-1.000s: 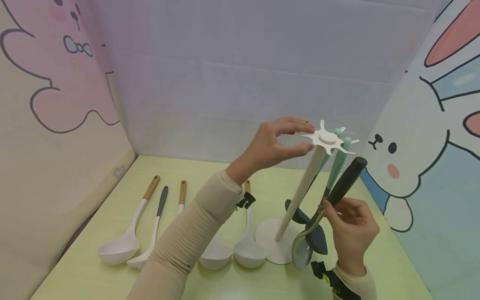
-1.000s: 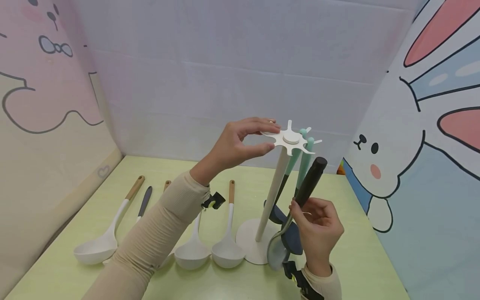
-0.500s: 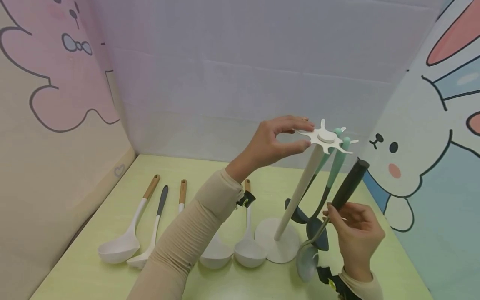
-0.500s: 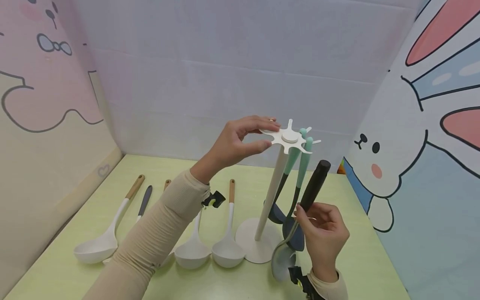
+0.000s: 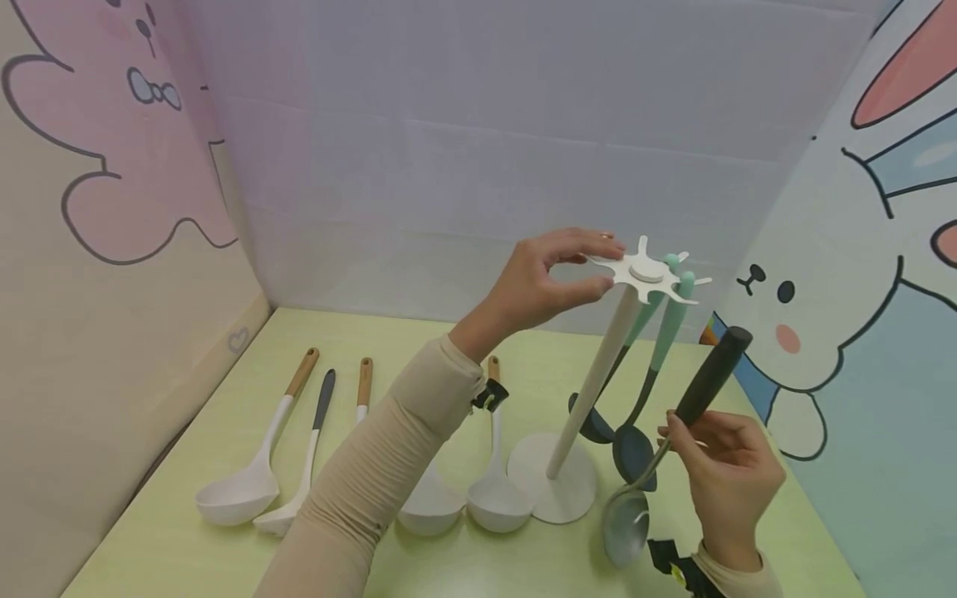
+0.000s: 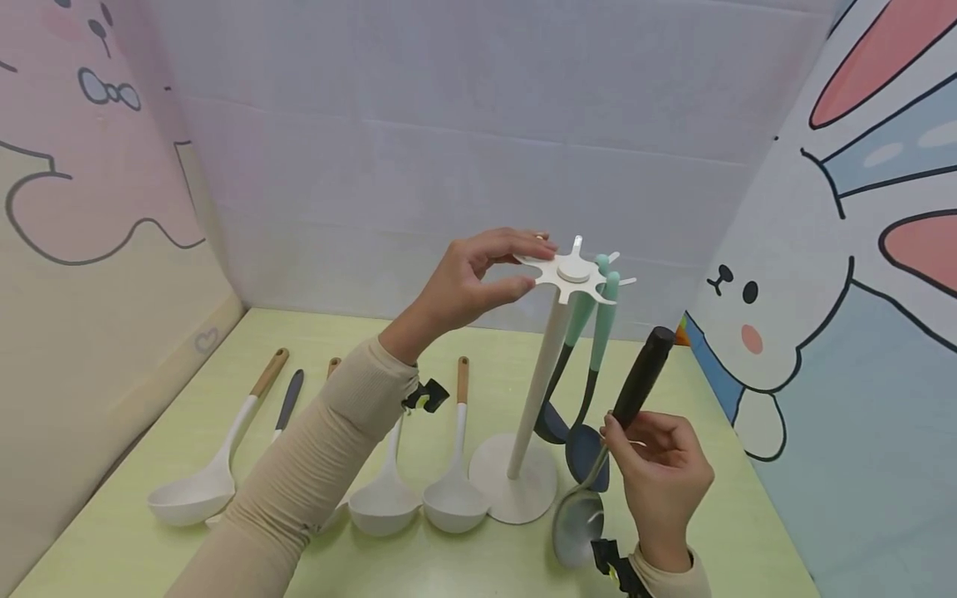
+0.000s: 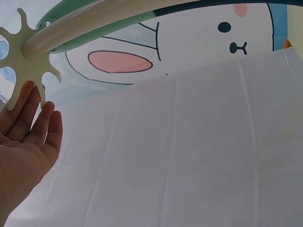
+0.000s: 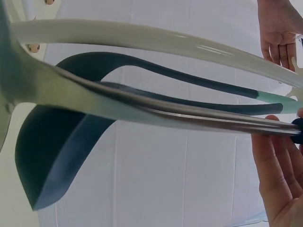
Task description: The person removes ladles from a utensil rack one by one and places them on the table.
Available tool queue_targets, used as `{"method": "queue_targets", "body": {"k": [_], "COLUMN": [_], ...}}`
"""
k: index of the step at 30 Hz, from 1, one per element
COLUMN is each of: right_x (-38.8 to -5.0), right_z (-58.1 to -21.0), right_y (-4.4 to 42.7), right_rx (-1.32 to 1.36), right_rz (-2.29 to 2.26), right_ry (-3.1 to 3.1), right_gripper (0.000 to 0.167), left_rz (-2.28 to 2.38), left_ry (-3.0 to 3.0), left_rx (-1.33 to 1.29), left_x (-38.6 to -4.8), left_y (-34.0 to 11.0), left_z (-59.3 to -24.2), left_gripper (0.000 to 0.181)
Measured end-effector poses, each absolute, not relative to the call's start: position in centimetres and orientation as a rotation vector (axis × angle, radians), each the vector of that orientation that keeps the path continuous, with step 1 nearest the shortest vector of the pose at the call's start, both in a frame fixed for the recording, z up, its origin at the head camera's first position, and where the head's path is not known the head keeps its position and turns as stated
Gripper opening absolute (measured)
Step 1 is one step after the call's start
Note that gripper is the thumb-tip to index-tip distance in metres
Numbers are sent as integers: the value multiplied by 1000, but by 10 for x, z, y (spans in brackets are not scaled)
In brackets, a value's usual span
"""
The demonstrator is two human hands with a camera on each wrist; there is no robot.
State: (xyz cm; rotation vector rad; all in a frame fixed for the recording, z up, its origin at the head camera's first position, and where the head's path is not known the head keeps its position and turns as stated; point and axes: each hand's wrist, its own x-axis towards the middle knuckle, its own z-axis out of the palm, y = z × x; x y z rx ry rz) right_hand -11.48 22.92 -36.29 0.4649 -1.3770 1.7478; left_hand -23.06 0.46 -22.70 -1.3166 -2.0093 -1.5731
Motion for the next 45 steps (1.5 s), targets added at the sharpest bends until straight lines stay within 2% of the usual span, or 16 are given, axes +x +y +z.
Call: {"method": "queue_targets", "body": {"k": [22, 45], "right_x": [-119, -143], "right_z": [-368, -375], "right_y": [247, 265], "right_rx": [431, 175], "right_rz": [1692, 1341], "right_ry": [-1439, -1923], "right_gripper": [20, 18], "left_rz": [-1713, -1816], "left_ry": [-1916, -1841], "left_rx": [-1416, -1518], "left_x": [-239, -243], "left_y": [3, 2], "left_z": [-231, -231], "left_gripper": [30, 30]}}
